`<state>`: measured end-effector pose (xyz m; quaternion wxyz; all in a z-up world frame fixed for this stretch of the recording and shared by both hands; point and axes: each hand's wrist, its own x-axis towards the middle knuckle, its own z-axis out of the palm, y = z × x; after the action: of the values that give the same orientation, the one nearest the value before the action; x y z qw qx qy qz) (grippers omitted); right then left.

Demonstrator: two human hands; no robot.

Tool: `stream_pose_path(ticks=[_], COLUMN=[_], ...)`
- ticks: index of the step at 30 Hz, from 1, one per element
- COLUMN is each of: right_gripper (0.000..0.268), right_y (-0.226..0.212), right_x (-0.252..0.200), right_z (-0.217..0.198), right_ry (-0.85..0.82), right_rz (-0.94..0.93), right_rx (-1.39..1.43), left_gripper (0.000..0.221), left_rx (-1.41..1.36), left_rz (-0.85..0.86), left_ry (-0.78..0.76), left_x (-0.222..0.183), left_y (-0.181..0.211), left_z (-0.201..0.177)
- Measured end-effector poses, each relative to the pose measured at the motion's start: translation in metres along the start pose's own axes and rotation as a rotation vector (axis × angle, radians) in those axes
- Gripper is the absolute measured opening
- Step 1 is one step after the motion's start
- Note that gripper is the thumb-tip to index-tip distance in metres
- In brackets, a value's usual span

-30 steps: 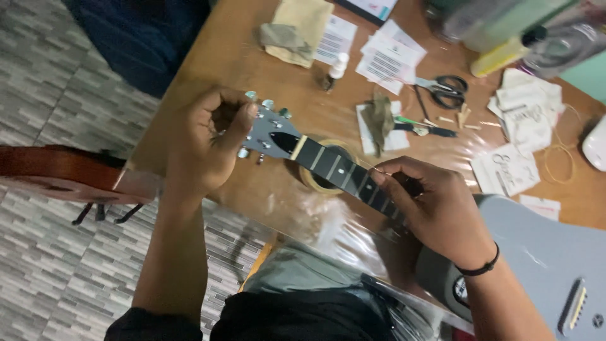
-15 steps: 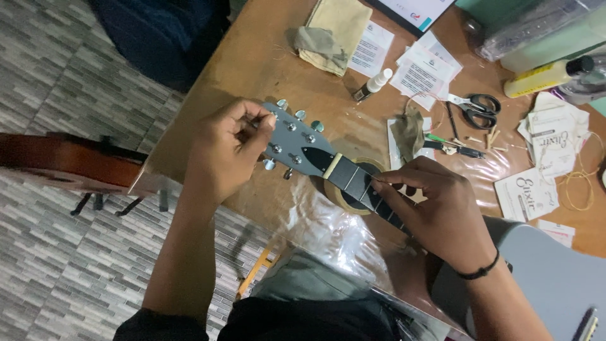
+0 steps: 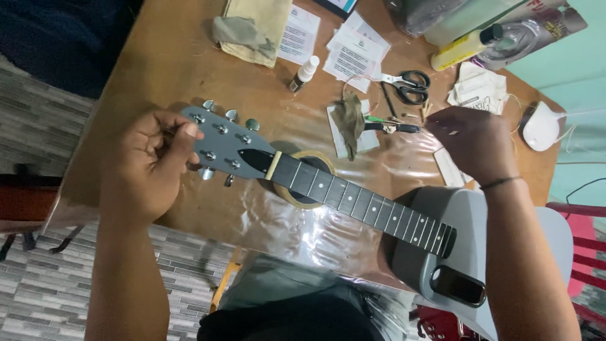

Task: Cleaning a guitar and replacing a string, including threading it through the bridge and tuning peg and trimming the excess with wire cutters.

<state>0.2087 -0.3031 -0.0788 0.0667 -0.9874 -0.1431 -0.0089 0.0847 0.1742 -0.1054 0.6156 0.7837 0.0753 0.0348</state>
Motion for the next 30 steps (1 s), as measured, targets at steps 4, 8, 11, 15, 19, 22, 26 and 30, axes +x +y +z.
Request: stream_pose_path(ticks=[4, 8, 11, 15, 19, 22, 26, 30], right_gripper=[0.015, 0.032, 0.026, 0.034, 0.042, 0.038, 0.023, 0.017], right_y=[-0.017, -0.018, -0.018, -0.017, -0.012, 0.001, 0.006, -0.009], right_x=[0.01, 0.017, 0.018, 0.015, 0.011, 0.008, 0.004, 0.001], right_z=[0.013, 0.03, 0.037, 0.03, 0.016, 0.006, -0.014, -0.045], right_ry=[-0.194, -0.286, -0.269, -0.307, -0.267, -0.25, -0.236, -0.306], right_rz=[-0.157, -0.223, -0.241, -0.208, -0.174, -0.161, -0.089, 0.096], right_rx=[0.131, -0.116, -0.192, -0.163, -0.087, 0.017, 0.119, 0.214], left_gripper=[0.013, 0.015, 0.013, 0.014, 0.015, 0.014, 0.014, 0.014], left_rx=[0.021, 0.02, 0.056, 0.052, 0.016, 0.032, 0.023, 0.058], left_rz=[0.002, -0.035, -0.023, 0.007, -0.018, -0.03, 0.004, 0.03], left_ry=[0.012, 0.026, 0.021, 0.024, 0.011, 0.026, 0.035, 0.029], left_x=[-0.001, -0.003, -0.002, -0.002, -0.003, -0.003, -0.002, -0.002], left_y=[0.004, 0.01, 0.01, 0.003, 0.002, 0.007, 0.001, 0.001], left_z=[0.0, 0.001, 0.001, 0.001, 0.002, 0.002, 0.003, 0.003])
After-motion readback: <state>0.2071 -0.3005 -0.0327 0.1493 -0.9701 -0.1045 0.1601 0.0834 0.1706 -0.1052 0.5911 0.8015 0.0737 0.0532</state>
